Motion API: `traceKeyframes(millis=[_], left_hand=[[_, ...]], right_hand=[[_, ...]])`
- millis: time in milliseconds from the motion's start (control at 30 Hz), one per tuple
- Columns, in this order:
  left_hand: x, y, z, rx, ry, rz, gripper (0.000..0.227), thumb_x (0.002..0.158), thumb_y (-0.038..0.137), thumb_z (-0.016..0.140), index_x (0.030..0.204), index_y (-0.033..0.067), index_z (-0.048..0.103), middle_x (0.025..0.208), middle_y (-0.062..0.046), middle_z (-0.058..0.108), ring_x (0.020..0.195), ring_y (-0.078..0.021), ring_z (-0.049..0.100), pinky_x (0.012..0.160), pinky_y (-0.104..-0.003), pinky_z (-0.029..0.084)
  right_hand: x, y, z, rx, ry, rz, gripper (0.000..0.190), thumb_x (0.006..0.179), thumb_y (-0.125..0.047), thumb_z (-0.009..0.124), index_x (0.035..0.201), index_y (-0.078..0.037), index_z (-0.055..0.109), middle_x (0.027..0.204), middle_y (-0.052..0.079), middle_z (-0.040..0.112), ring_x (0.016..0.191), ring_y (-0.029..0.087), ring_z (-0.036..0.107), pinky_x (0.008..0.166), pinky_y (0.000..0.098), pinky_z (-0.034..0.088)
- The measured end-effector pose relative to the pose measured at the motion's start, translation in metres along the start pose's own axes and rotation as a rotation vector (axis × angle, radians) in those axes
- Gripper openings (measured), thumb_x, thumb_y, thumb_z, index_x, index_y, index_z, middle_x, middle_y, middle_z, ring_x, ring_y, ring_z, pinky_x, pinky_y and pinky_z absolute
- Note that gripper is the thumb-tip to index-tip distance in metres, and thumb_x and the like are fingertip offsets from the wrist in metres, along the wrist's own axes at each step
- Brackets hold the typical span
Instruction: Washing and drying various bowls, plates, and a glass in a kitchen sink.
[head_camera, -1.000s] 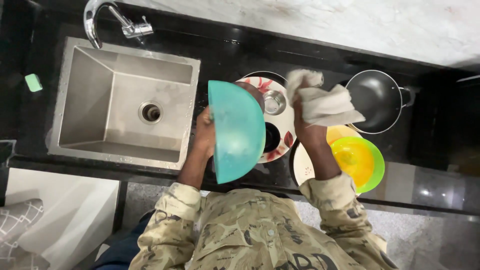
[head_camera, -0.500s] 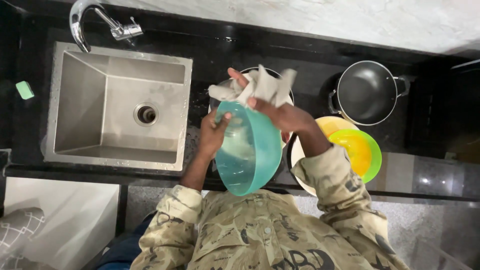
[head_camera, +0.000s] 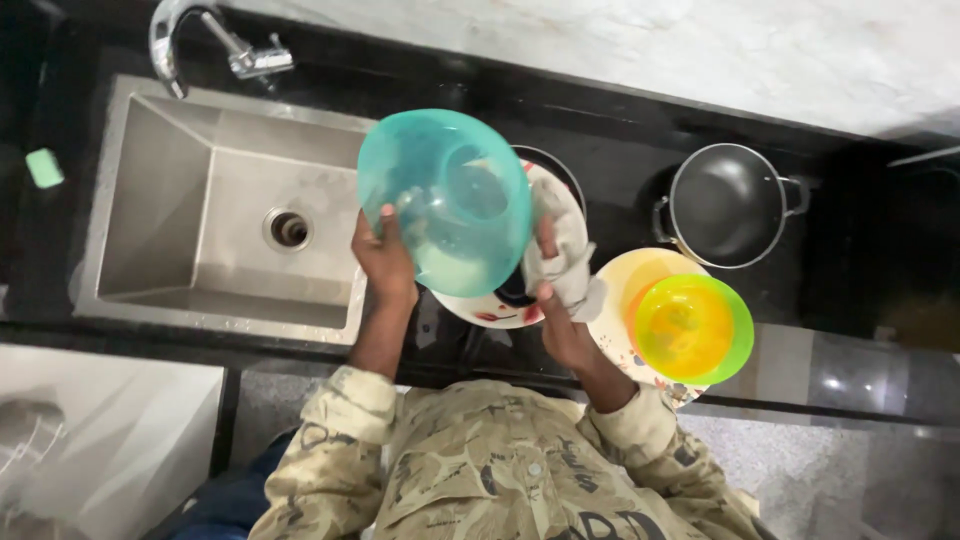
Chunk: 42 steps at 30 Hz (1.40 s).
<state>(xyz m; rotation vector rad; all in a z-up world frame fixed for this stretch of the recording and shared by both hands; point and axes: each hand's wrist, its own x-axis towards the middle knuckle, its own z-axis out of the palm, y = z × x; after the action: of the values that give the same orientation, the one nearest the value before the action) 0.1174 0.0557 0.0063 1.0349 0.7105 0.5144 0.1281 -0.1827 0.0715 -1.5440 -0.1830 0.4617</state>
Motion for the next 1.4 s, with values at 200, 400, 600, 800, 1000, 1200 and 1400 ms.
traceKeyframes(millis=[200, 400, 600, 800, 1000, 1200, 1400], left_hand=[[-0.029, 0.024, 0.010, 0.201, -0.079, 0.282, 0.046, 0.112, 0.028, 0.056, 0.148, -0.0003, 0.056, 0.143, -0.014, 0.061, 0.127, -0.0193, 0.058, 0.108, -0.034, 0.045], [-0.050, 0.033, 0.018, 0.007, -0.198, 0.083, 0.047, 0.109, 0.032, 0.052, 0.148, 0.0053, 0.052, 0.148, -0.011, 0.057, 0.134, -0.0206, 0.055, 0.114, -0.036, 0.043], [-0.043, 0.036, 0.015, -0.007, -0.247, -0.004, 0.055, 0.104, 0.036, 0.054, 0.151, 0.0085, 0.044, 0.150, -0.009, 0.051, 0.138, -0.0232, 0.049, 0.115, -0.041, 0.040], [-0.049, 0.049, 0.010, -0.059, -0.253, 0.094, 0.063, 0.108, 0.040, 0.054, 0.157, 0.0020, 0.042, 0.157, -0.015, 0.049, 0.145, -0.0253, 0.047, 0.121, -0.041, 0.037], [-0.044, 0.053, 0.012, 0.122, -0.275, 0.267, 0.063, 0.110, 0.042, 0.054, 0.156, -0.0009, 0.045, 0.159, -0.019, 0.051, 0.144, -0.0260, 0.051, 0.122, -0.040, 0.039], [-0.052, 0.054, 0.010, 0.118, -0.272, 0.254, 0.064, 0.110, 0.043, 0.052, 0.156, -0.0005, 0.043, 0.158, -0.017, 0.050, 0.143, -0.0253, 0.051, 0.121, -0.039, 0.039], [-0.039, 0.059, 0.006, 0.216, -0.229, 0.279, 0.063, 0.109, 0.043, 0.048, 0.155, 0.0012, 0.045, 0.157, -0.016, 0.052, 0.138, -0.0252, 0.056, 0.114, -0.039, 0.046]], right_hand=[[0.041, -0.063, 0.017, -0.433, 0.007, -0.780, 0.056, 0.103, -0.001, 0.042, 0.150, 0.011, 0.013, 0.142, 0.028, 0.046, 0.134, 0.045, 0.047, 0.113, 0.0536, 0.037], [0.083, -0.007, 0.036, -0.819, 0.049, -0.168, 0.069, 0.085, 0.003, 0.067, 0.149, -0.001, 0.040, 0.133, 0.022, 0.060, 0.124, 0.042, 0.059, 0.101, 0.0476, 0.049], [0.066, -0.004, 0.047, -0.792, -0.362, -0.877, 0.074, 0.079, -0.008, 0.078, 0.145, -0.002, 0.046, 0.151, 0.035, 0.042, 0.134, 0.056, 0.047, 0.108, 0.0566, 0.042], [0.081, -0.029, 0.036, -1.235, -0.323, -0.082, 0.046, 0.101, -0.015, 0.054, 0.147, -0.011, 0.055, 0.145, 0.016, 0.059, 0.117, 0.033, 0.069, 0.089, 0.0415, 0.057], [0.078, 0.016, 0.035, -1.128, -0.486, -0.763, 0.045, 0.092, -0.010, 0.061, 0.137, -0.015, 0.058, 0.150, 0.009, 0.061, 0.125, 0.030, 0.068, 0.090, 0.0369, 0.059], [0.091, -0.005, 0.042, -1.035, -0.233, -0.567, 0.056, 0.093, -0.007, 0.059, 0.149, -0.008, 0.053, 0.149, 0.016, 0.056, 0.126, 0.036, 0.064, 0.097, 0.0397, 0.057], [0.079, 0.002, 0.042, -1.108, -0.564, -0.614, 0.038, 0.097, -0.007, 0.060, 0.135, -0.011, 0.062, 0.149, 0.013, 0.058, 0.129, 0.032, 0.062, 0.096, 0.0381, 0.055]])
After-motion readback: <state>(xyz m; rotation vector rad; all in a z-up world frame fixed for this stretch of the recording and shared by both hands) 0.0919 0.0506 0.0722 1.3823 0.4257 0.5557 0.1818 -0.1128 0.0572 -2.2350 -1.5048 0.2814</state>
